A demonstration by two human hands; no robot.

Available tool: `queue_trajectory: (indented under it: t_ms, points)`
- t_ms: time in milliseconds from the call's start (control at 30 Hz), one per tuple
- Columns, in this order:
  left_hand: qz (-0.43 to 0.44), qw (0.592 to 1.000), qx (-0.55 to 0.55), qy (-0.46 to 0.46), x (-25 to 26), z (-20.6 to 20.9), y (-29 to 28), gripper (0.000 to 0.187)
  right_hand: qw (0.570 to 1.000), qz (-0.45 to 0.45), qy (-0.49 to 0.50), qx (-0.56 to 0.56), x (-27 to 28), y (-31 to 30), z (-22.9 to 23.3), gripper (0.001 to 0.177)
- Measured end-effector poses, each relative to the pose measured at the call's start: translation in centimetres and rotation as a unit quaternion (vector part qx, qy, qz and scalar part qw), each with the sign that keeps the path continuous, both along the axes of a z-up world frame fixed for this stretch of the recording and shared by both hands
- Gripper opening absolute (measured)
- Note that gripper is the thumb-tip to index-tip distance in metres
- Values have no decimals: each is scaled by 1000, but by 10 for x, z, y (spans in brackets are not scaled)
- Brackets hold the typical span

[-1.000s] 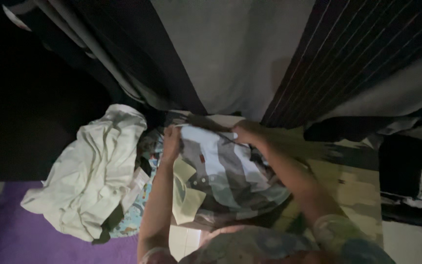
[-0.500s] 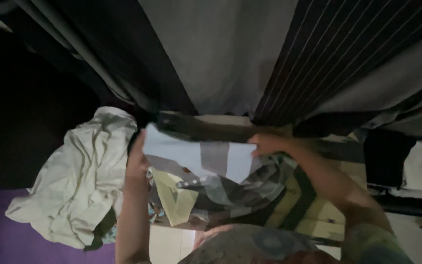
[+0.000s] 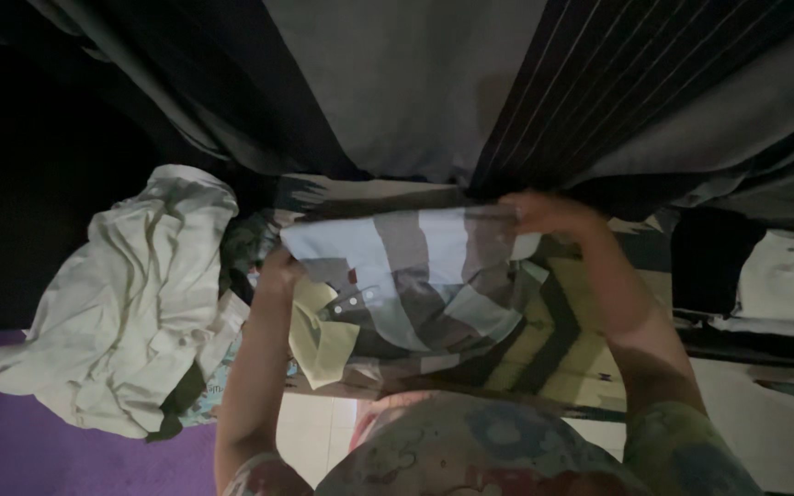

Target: The person picks up a striped polo shirt from a pile of laundry on a bench and folds it by tucking the sides and sleeves inward before smoothing it flat.

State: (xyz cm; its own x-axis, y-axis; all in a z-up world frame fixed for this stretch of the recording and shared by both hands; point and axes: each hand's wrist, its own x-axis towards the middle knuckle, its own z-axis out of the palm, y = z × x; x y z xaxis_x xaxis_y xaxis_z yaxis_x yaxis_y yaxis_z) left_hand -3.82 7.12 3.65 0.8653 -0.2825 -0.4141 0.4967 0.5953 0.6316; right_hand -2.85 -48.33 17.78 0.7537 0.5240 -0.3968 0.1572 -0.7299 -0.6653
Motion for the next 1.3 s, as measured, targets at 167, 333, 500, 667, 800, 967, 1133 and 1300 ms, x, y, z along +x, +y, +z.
queue_trajectory:
  t_ms: [167,333,500,667,800,967,1133,1300]
  points:
    - [-104,959,248,85,47,48,-32,72,995,-87,-57,-8,20,-2,1,38]
    - [-344,727,556,-212,70,1,-41,82,975,-127,-158,-89,21,44,32,35]
    - [-106,680,676,-264,37,-46,-64,124,835,-112,-535,58,11,84,42,33]
    - [-109,623,755,-170,14,-58,-74,79,877,-227,-418,64,-26,76,-8,42]
    - [-54,587,768,-251,21,-57,-62,22,906,-291,-307,10,-66,52,-104,53]
    - [281,754,562,-192,29,-33,-28,21,918,-333,-174,-127,-113,33,-194,73]
    - [141,821,467,-296,-26,-25,-73,39,899,-437,-17,-2,-138,15,-176,72]
    - [-310,655,571,-387,-190,-32,-186,100,841,-530,4,111,-172,-10,-124,61]
